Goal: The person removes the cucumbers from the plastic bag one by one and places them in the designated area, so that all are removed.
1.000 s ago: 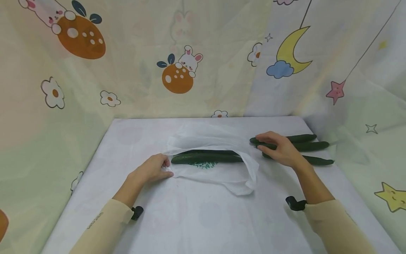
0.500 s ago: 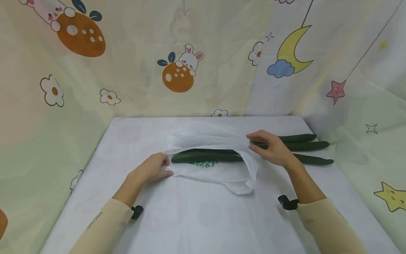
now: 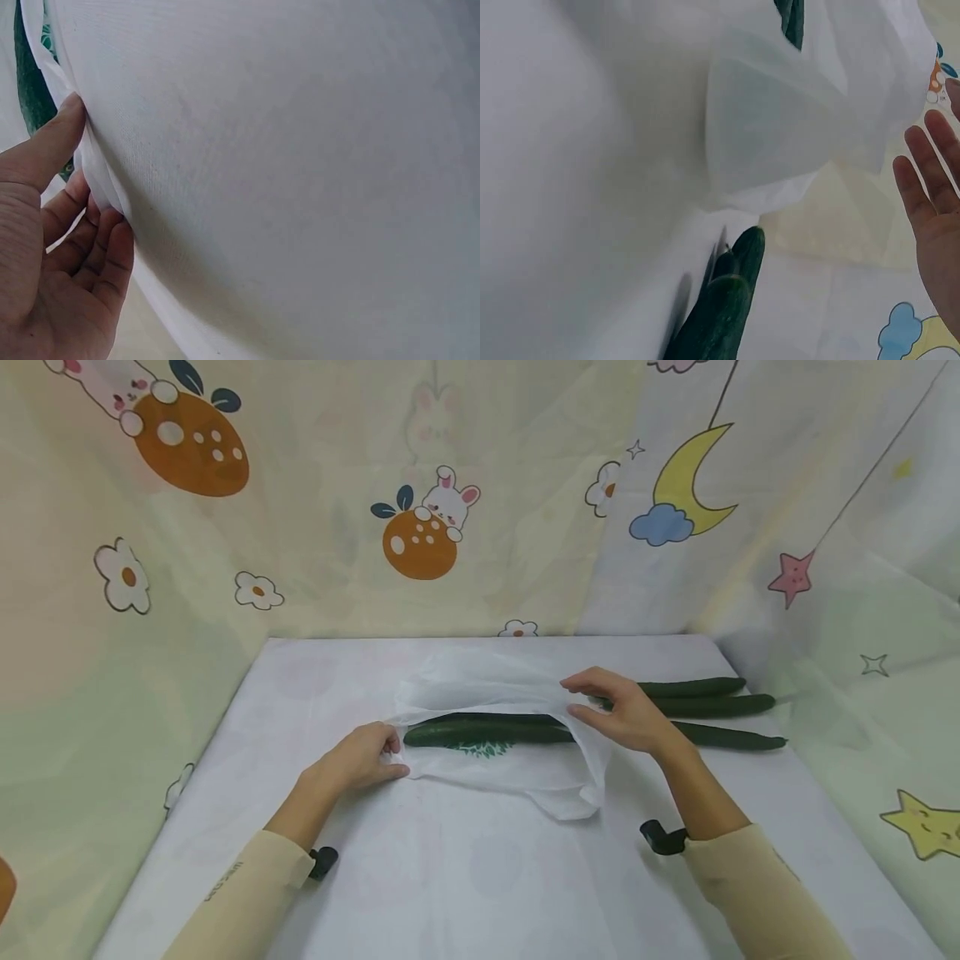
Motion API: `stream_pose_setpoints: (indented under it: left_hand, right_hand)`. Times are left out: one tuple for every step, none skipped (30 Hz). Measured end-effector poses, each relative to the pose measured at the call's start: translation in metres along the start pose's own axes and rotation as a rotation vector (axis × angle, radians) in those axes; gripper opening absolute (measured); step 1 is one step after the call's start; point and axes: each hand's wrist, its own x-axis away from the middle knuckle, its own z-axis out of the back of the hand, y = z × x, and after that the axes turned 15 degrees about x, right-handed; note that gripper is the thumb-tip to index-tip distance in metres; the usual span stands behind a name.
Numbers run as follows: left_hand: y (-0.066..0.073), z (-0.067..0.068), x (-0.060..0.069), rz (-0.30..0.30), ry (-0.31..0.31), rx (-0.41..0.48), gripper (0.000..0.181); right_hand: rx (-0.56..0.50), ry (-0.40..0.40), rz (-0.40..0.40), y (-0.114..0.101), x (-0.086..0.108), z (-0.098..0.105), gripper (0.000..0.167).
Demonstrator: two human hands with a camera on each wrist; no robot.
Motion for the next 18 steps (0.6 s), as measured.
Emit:
stream_pose_setpoints:
  left_hand:
    - [0.0,0.0,0.0,-0.001,0.001,0.001,0.033]
    - [0.0,-0.001,0.0,-0.006,0.002,0.004,0.033]
    - [0.0,-0.001,0.0,-0.009,0.001,0.008,0.033]
    - [0.0,-0.001,0.0,-0.011,0.002,0.015,0.033]
    - [0.0,-0.002,0.0,-0.013,0.001,0.019,0.033]
    - [0.0,-0.002,0.0,-0.012,-0.002,0.022,0.033]
    - [0.001,-0.002,0.001,-0.009,-0.004,0.025,0.033]
    - [0.001,-0.002,0.001,-0.004,-0.006,0.026,0.033]
    - [0.002,-0.002,0.001,0.004,-0.005,0.023,0.033]
    - [0.002,-0.002,0.002,0.011,-0.004,0.02,0.033]
    - [0.003,-0.002,0.002,0.01,-0.005,0.014,0.033]
    - [0.003,-0.002,0.001,0.012,-0.005,0.014,0.033]
    - [0.003,-0.001,0.001,0.013,-0.005,0.015,0.033]
    - [0.003,-0.001,0.001,0.013,-0.004,0.012,0.033]
    - [0.002,-0.001,0.001,0.014,-0.003,0.012,0.034]
    - [0.002,0.0,0.001,0.015,-0.003,0.014,0.034]
    - [0.002,0.0,0.001,0.016,-0.003,0.016,0.034]
    - [0.002,0.001,0.001,0.021,-0.001,0.019,0.033]
  right_hand:
    - [0.001,0.0,0.01,-0.002,-0.003,-0.001,0.037]
    - [-0.003,-0.001,0.021,-0.003,-0.005,-0.001,0.037]
    - [-0.006,0.0,0.033,-0.004,-0.007,-0.002,0.037]
    - [-0.01,0.001,0.044,-0.005,-0.009,-0.003,0.037]
    - [-0.018,0.001,0.054,-0.006,-0.011,-0.004,0.038]
    - [-0.029,0.0,0.06,-0.007,-0.013,-0.006,0.038]
    - [-0.042,0.0,0.069,-0.008,-0.015,-0.007,0.038]
    - [-0.056,-0.001,0.078,-0.01,-0.017,-0.009,0.038]
    - [-0.066,-0.003,0.084,-0.011,-0.019,-0.011,0.038]
    - [-0.074,-0.003,0.09,-0.012,-0.021,-0.013,0.038]
    - [-0.089,-0.003,0.092,-0.013,-0.022,-0.015,0.038]
    - [-0.1,-0.002,0.094,-0.015,-0.024,-0.017,0.037]
    - [-0.107,0.0,0.097,-0.017,-0.025,-0.018,0.037]
    - [-0.112,-0.002,0.097,-0.018,-0.026,-0.02,0.037]
    - [-0.119,-0.004,0.097,-0.019,-0.028,-0.021,0.036]
    - [-0.126,-0.004,0.1,-0.02,-0.029,-0.023,0.036]
    - [-0.135,-0.006,0.102,-0.022,-0.031,-0.024,0.036]
    - [-0.138,-0.007,0.105,-0.024,-0.032,-0.025,0.036]
